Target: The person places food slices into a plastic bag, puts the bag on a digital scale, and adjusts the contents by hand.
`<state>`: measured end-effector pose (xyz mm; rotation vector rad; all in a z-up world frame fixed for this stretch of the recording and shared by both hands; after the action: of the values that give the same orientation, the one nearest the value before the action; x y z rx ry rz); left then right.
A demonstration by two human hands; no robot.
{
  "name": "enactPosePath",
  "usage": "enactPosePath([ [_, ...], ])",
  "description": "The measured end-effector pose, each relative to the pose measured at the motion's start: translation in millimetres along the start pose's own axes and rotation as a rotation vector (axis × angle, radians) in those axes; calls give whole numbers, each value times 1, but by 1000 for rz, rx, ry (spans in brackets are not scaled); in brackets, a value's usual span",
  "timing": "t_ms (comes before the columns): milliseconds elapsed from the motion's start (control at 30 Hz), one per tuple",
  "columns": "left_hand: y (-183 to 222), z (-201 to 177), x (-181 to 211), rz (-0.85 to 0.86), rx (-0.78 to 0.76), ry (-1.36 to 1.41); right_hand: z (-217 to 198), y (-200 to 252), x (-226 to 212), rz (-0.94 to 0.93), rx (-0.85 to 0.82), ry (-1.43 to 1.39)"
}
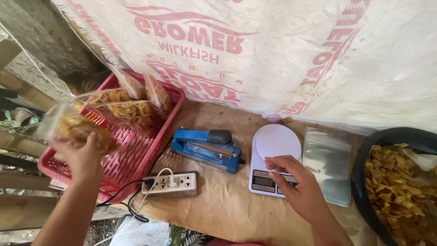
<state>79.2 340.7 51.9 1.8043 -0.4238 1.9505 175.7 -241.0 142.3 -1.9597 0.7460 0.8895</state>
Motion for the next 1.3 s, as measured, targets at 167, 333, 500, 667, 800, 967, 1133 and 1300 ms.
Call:
enactPosePath([
  [167,-3,35,-14,31,96,-330,4,8,9,43,-42,-7],
  [333,-22,40,-57,-313,-90,-463,-5,16,26,103,-38,-5],
  [500,-37,27,-48,-356,-26,-241,-7,17,34,144,-21,-28],
  [667,-33,48,-53,-429,-291,-388,-3,21,39,152,-48,-41],
  [800,-27,68,-38,-107,-338,-691,-4,31,48,198,-63,-24],
  [967,-27,71,-28,0,-286,-771,-14,46,68,255,-13,20],
  [1133,-47,57,-56,-290,-366,-762,-49,63,85,279,101,158],
  [1300,-33,32,-10,-315,-285,-1181,-85,105,124,399,223,158],
])
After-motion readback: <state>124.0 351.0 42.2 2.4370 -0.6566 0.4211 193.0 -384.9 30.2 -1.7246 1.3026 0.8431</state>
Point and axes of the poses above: each hand's wrist, its own y-axis away from the middle knuckle, its own z-axis out of the palm, x = y × z, the point moved 8 cm from there along -y, towards the middle knuckle, and after that the axes turned 12 degrees about -z, right-handed, at the moved point
